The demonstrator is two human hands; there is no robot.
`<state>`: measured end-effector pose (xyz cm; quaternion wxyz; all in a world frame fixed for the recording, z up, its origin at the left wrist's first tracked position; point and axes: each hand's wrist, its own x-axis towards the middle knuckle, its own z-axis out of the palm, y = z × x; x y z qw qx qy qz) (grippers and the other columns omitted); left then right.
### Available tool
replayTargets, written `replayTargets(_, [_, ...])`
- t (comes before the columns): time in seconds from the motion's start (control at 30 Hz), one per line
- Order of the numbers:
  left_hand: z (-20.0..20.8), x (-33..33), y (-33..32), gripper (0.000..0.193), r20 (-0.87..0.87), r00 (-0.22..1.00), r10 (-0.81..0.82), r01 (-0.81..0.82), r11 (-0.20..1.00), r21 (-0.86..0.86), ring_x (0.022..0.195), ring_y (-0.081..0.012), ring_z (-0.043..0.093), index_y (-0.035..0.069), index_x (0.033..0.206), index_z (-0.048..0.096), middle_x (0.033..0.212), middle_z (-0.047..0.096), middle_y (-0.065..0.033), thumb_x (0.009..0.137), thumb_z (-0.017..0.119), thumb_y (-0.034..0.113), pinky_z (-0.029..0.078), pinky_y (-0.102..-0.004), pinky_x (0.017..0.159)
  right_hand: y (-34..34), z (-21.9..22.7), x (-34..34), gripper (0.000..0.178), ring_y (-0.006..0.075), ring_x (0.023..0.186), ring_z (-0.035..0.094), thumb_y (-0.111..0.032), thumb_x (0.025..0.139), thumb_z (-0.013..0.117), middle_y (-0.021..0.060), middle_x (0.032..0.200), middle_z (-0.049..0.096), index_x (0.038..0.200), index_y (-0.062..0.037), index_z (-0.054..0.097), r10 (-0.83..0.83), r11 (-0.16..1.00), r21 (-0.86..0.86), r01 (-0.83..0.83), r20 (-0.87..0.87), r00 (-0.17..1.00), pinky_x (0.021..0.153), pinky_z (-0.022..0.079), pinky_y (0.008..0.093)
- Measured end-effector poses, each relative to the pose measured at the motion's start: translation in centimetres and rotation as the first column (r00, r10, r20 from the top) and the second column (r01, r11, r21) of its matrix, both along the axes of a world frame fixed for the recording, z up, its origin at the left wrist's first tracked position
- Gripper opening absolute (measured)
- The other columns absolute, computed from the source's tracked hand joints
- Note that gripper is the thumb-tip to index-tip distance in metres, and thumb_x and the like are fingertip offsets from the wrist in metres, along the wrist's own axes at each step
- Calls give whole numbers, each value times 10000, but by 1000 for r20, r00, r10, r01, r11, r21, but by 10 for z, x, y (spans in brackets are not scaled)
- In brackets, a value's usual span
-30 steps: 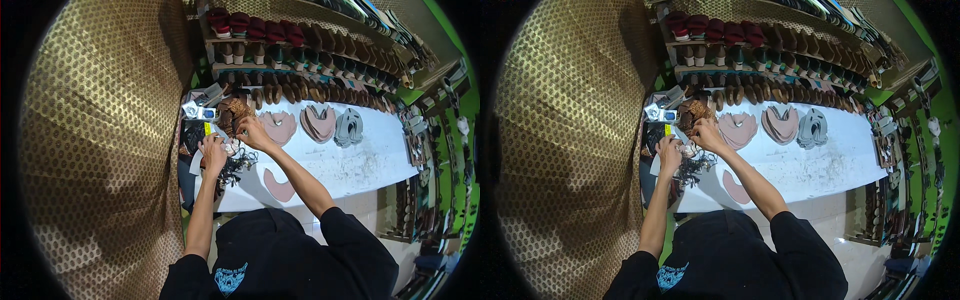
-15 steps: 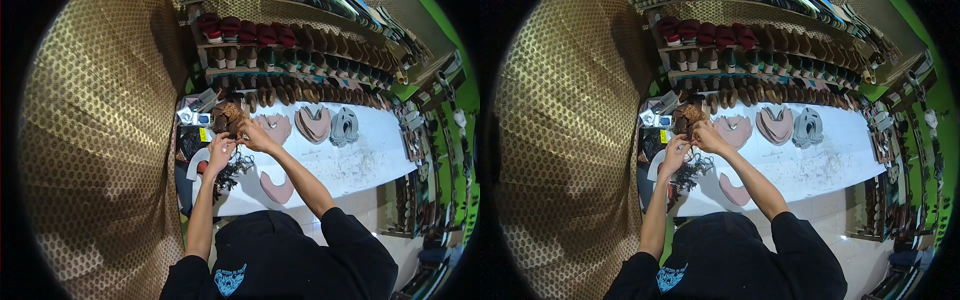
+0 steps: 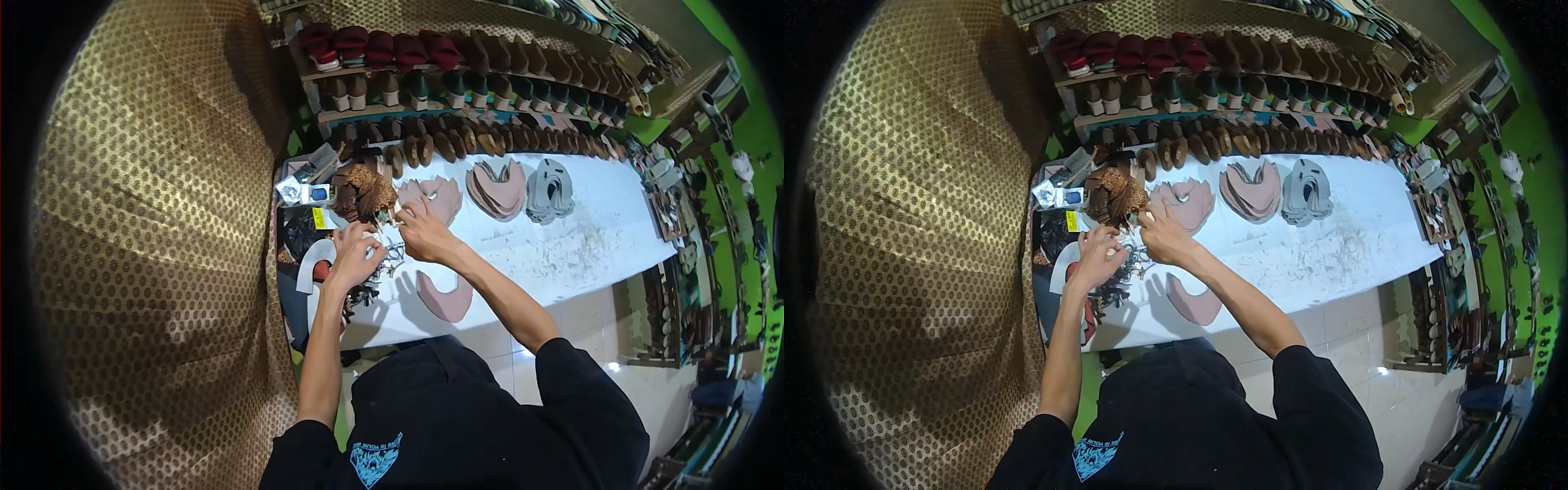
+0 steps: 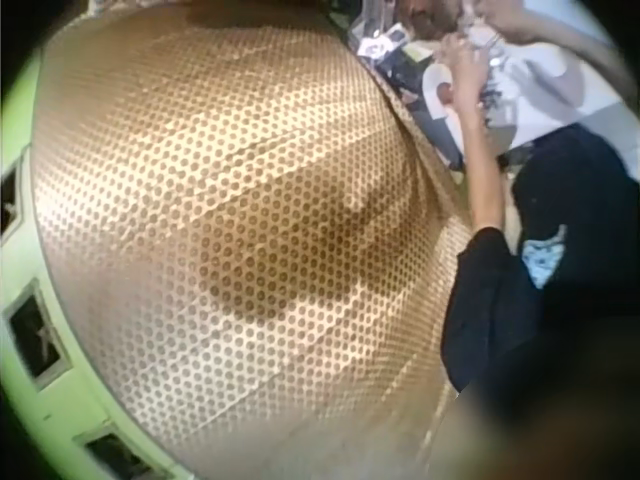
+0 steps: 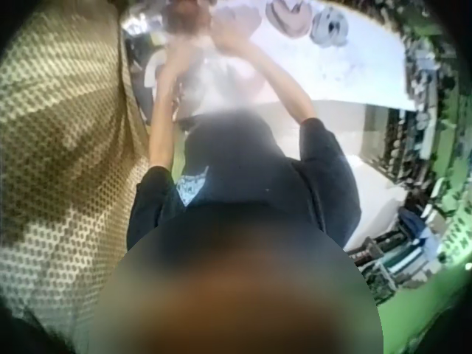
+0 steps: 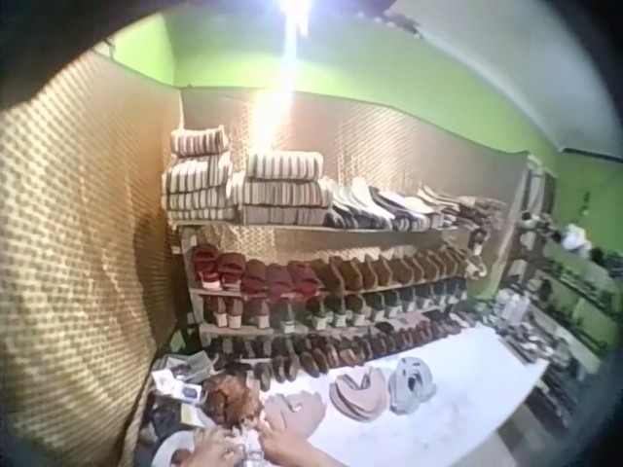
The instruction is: The recorder is preparing, inspecting, and organizing leather shoe upper components on a manufacturing workbench.
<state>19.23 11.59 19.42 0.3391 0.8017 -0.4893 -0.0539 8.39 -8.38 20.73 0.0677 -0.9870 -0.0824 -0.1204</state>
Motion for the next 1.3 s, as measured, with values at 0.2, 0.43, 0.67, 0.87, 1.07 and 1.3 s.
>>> replayTargets(0.2, [-15,-2,7,252,-88,986,-138,153,970,187,1323,-304,428,56,837,728,1272,594,-84,902,699,298,219,-544,1129,-26,-7,-39,176,338,1268,476,-92,759,603,123,1182,608,860,3,711,-60,998,-22,62,46,997,1132,275,652])
replayTargets(0.43, [-51,-23,-13,162,-201,968,-152,189,965,180,1304,-310,450,75,998,718,1283,592,-86,930,655,209,226,-513,1134,-63,-5,-79,122,336,1239,506,-57,718,610,112,1149,623,774,16,691,-156,986,-55,158,32,987,1118,283,654])
replayTargets(0.67, [-37,-59,-54,158,-69,995,70,-63,994,89,1232,-300,508,96,800,797,1155,654,-68,802,779,253,239,-516,1134,-100,-20,-132,80,338,1280,485,-76,795,628,98,1185,606,751,-14,653,-169,984,-41,172,69,983,1137,256,667])
replayTargets(0.87, [-35,-91,-82,197,2,983,185,-185,983,9,1190,-305,523,67,740,778,1088,669,-61,688,869,234,385,-444,1035,-135,-24,-175,67,329,1312,455,-71,828,618,106,1230,566,780,-24,617,-85,994,-52,95,170,982,1143,258,642])
replayTargets(1.07, [-41,-129,-107,136,-81,993,82,-80,996,28,1206,-288,522,105,752,775,1179,671,-38,722,841,219,338,-454,1055,-172,-51,-208,146,328,1312,454,-144,840,709,80,1233,569,808,-55,598,-67,996,-53,75,134,989,1147,269,631])
replayTargets(1.3, [-54,-172,-122,83,-150,985,83,-74,995,66,1252,-277,496,145,813,784,1202,650,-15,767,805,211,233,-531,1120,-195,-87,-242,225,317,1310,459,-182,794,752,84,1230,572,940,-49,646,-84,996,39,84,7,996,1152,268,613])
